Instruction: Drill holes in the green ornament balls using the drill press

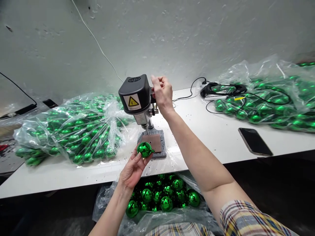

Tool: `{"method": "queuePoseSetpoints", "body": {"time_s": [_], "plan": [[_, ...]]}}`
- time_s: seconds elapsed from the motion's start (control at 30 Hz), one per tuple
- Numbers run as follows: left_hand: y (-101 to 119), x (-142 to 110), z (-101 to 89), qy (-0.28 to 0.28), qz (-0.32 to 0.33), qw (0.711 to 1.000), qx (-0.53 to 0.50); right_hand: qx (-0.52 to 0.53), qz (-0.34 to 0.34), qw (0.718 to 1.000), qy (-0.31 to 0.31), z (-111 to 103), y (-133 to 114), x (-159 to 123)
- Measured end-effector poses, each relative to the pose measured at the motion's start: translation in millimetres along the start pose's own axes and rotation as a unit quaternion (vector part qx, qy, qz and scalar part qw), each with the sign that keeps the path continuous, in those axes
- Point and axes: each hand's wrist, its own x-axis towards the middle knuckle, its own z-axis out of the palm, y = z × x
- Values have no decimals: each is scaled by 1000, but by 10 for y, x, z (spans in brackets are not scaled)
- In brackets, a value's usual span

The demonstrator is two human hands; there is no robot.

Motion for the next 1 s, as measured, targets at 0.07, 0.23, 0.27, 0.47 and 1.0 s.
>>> {"method": "queuePoseSetpoints", "body": {"time_s": [0.07, 0.23, 0.27, 0.47, 1.0], "plan": [[-9, -31, 7, 0, 5, 1000, -2, -71, -107, 991, 46, -169, 13, -233], [-41, -96, 12, 14, 26, 999, -11, -231, -279, 932, -19, -625, 194, -1209], [-52, -103, 22, 16, 29, 999, -13, -255, -270, 926, -69, -687, 243, -1400], [-149, -146, 159, -9, 47, 999, 13, -432, -209, 864, -154, -787, 394, -2013], [-371, -105, 123, 94, 167, 913, 361, -422, -103, 846, -309, -937, 615, -1912]]}}
